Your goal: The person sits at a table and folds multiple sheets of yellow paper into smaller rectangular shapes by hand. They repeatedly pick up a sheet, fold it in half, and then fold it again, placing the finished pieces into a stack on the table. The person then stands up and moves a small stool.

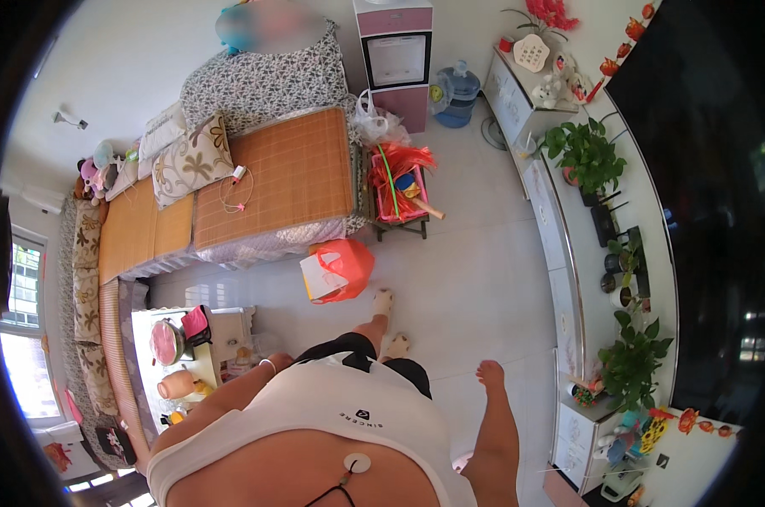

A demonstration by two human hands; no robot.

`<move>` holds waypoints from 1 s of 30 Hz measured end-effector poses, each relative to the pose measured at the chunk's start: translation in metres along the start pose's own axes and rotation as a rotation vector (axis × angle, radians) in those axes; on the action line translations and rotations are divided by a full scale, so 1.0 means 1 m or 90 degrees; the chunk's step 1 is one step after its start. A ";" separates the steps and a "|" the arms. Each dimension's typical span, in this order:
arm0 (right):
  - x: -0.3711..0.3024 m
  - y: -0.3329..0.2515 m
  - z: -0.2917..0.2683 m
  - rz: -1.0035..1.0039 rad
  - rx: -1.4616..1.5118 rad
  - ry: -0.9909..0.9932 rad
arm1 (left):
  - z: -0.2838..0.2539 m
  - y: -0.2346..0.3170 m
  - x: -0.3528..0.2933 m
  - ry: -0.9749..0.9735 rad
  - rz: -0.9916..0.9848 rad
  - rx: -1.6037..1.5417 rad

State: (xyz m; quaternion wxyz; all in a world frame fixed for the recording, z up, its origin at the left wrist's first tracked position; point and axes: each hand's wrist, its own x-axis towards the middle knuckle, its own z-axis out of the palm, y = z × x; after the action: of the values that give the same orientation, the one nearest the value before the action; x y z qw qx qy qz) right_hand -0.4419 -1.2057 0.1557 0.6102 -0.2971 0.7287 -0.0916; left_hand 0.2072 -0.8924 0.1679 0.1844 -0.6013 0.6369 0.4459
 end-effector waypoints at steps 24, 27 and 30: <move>0.129 -0.377 -0.009 -0.034 -0.444 -0.103 | -0.144 0.035 0.201 0.133 -0.040 -0.151; 0.180 -0.424 0.022 -0.078 -0.472 -0.171 | -0.141 0.039 0.185 0.005 -0.147 -0.162; 0.257 -0.481 0.040 -0.159 -0.526 -0.234 | -0.172 0.065 0.175 -0.092 -0.285 -0.296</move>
State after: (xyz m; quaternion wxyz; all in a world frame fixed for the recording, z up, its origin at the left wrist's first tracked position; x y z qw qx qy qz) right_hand -0.2704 -1.7246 0.1699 0.5441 -0.6120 0.5423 0.1877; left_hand 0.1618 -1.1412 0.1473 0.1804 -0.7193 0.3556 0.5688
